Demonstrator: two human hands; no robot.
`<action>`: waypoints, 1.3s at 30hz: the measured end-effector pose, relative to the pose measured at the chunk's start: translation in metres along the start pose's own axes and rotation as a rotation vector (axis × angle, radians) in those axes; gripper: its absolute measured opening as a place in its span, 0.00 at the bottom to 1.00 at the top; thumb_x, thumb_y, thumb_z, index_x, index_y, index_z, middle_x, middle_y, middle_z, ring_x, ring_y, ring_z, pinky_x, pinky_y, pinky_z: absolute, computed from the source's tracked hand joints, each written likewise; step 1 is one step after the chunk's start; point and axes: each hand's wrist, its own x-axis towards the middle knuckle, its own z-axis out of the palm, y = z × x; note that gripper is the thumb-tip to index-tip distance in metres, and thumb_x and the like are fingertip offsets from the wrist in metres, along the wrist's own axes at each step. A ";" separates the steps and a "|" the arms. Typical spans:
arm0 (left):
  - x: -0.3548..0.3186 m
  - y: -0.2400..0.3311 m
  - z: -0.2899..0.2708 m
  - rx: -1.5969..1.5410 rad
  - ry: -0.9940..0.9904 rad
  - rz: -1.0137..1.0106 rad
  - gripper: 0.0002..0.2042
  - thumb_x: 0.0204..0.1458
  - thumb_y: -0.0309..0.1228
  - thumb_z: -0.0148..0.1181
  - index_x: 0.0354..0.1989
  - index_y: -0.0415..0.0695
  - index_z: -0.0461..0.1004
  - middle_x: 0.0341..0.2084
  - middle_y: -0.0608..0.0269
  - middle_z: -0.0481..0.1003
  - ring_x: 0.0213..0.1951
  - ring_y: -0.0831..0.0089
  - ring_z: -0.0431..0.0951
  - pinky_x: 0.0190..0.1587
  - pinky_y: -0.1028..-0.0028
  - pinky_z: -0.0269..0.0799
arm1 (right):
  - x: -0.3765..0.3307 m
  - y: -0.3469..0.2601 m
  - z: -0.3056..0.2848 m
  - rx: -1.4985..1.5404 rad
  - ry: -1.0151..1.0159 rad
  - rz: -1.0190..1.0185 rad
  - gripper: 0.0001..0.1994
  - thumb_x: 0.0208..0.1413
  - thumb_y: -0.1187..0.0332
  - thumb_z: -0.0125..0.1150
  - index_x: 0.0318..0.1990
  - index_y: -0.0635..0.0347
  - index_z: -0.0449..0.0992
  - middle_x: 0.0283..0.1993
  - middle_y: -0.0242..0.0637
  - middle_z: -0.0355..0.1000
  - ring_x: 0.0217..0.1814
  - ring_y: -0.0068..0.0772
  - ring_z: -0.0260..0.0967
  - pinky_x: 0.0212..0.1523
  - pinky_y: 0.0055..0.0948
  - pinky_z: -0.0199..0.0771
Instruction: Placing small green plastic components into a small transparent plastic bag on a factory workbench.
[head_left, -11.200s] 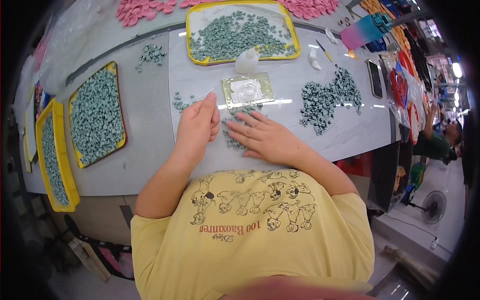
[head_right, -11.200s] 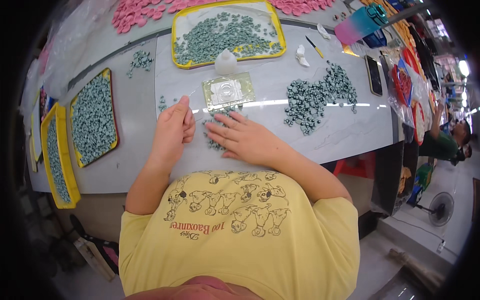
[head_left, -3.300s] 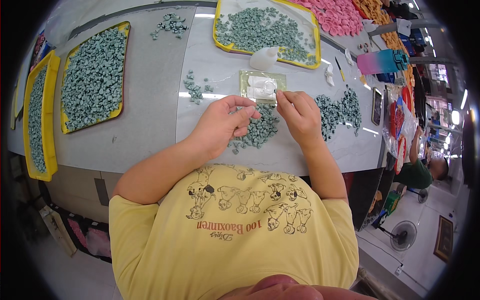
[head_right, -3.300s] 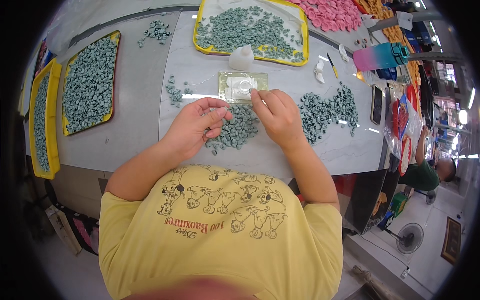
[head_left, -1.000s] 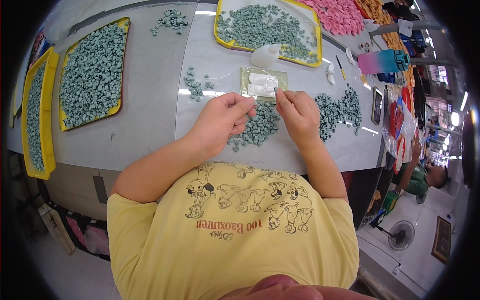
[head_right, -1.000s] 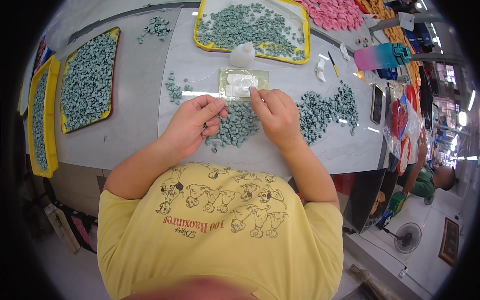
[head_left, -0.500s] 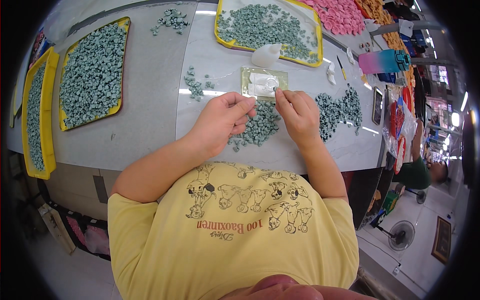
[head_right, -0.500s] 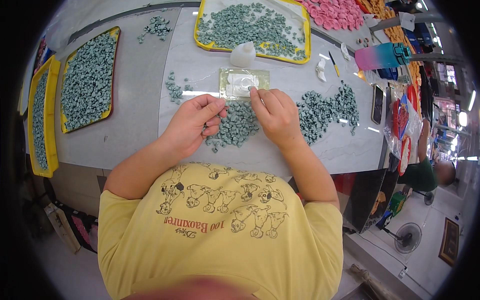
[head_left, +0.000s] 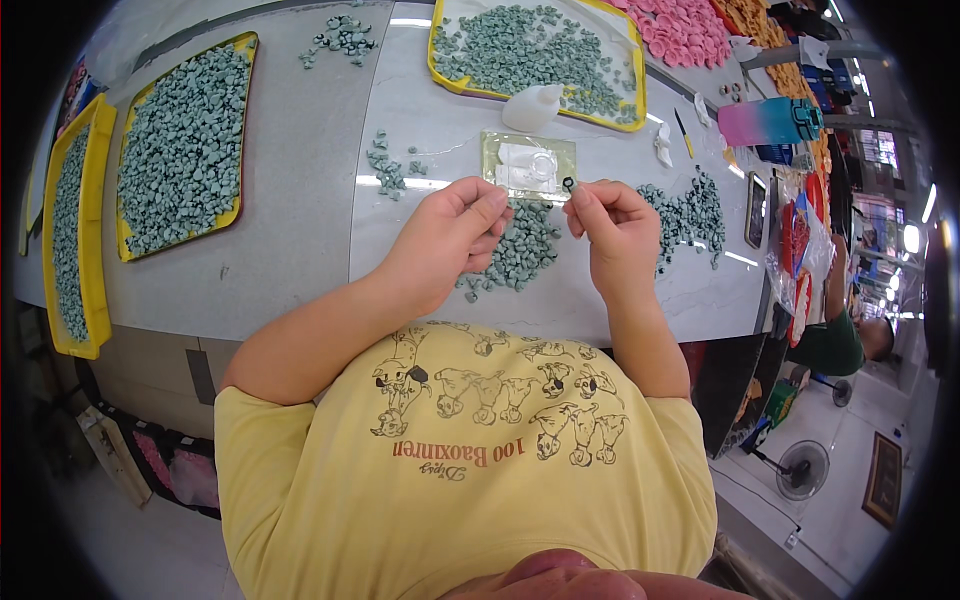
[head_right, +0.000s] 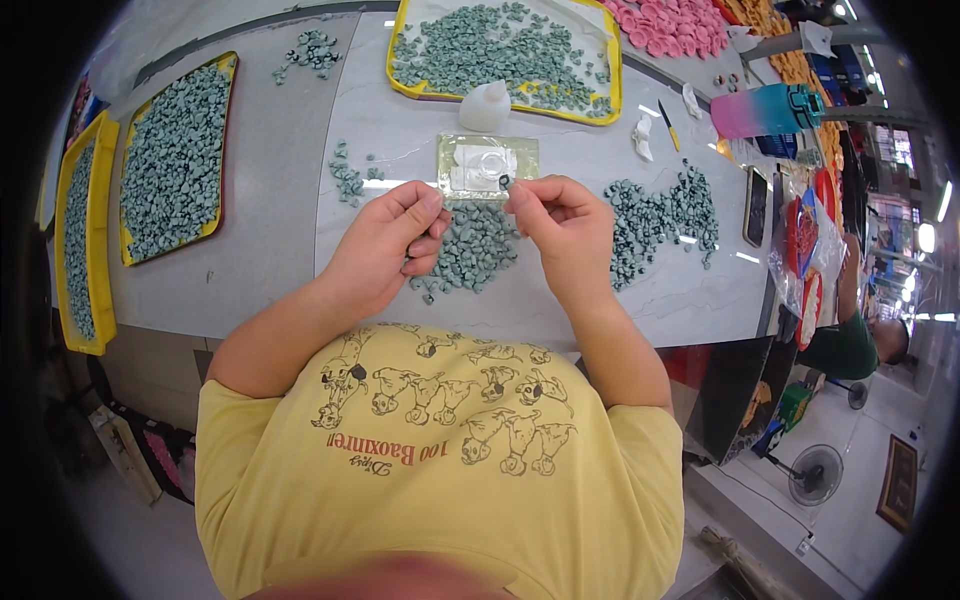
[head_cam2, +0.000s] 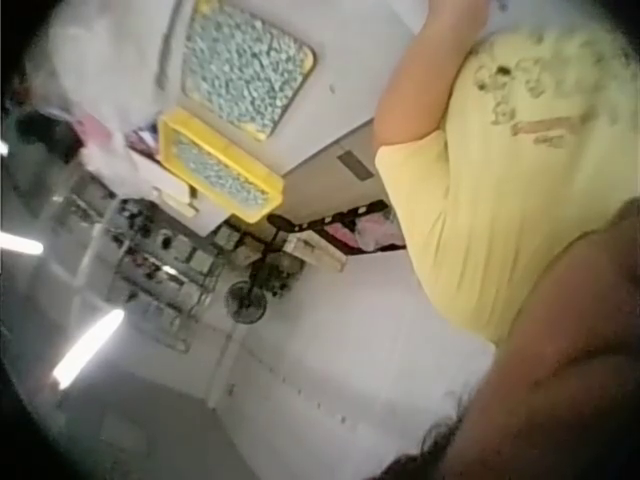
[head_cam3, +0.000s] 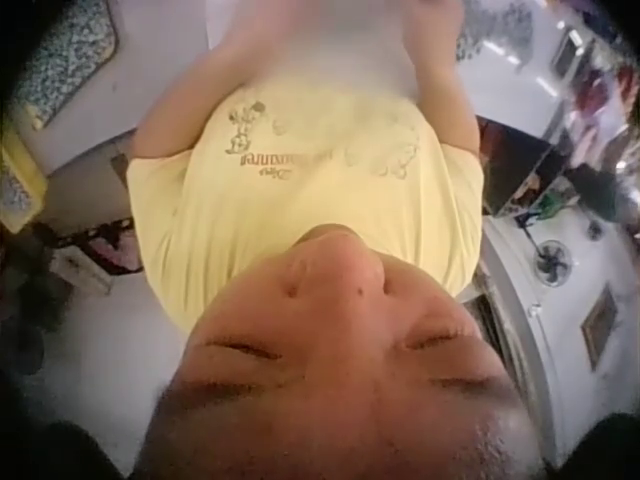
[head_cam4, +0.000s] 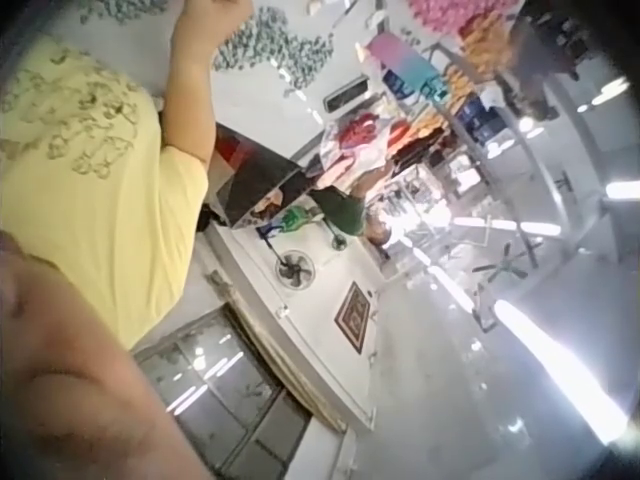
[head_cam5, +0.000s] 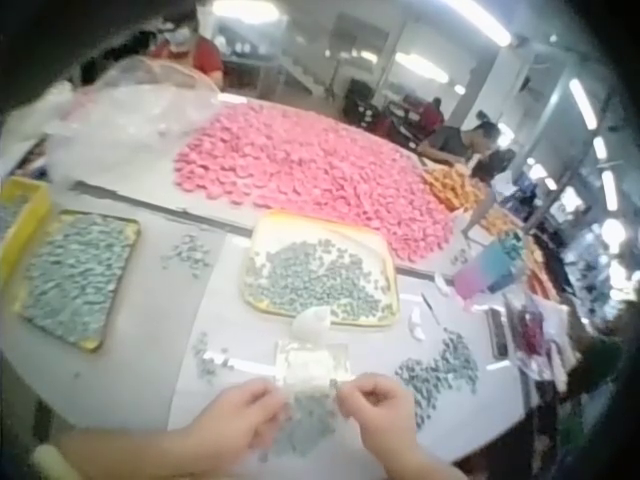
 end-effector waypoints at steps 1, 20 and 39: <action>-0.001 0.000 0.000 0.000 0.001 0.000 0.07 0.59 0.34 0.46 0.32 0.43 0.64 0.23 0.69 0.64 0.19 0.85 0.55 0.19 0.84 0.51 | 0.000 -0.001 0.000 0.104 -0.019 0.116 0.04 0.51 0.75 0.58 0.29 0.67 0.73 0.26 0.35 0.70 0.23 0.21 0.62 0.26 0.19 0.61; -0.007 0.003 0.004 -0.067 -0.115 -0.112 0.09 0.60 0.36 0.43 0.31 0.45 0.62 0.21 0.72 0.61 0.19 0.85 0.54 0.18 0.84 0.48 | -0.010 0.005 0.017 -0.603 -0.104 -0.915 0.13 0.34 0.86 0.64 0.32 0.68 0.76 0.28 0.38 0.71 0.26 0.30 0.69 0.25 0.21 0.68; -0.016 0.005 0.005 0.159 -0.041 0.098 0.09 0.57 0.36 0.49 0.30 0.44 0.67 0.20 0.74 0.64 0.19 0.88 0.57 0.20 0.86 0.53 | -0.016 0.009 0.026 -0.480 -0.091 -0.729 0.11 0.38 0.85 0.62 0.34 0.66 0.76 0.32 0.40 0.73 0.28 0.29 0.70 0.27 0.21 0.69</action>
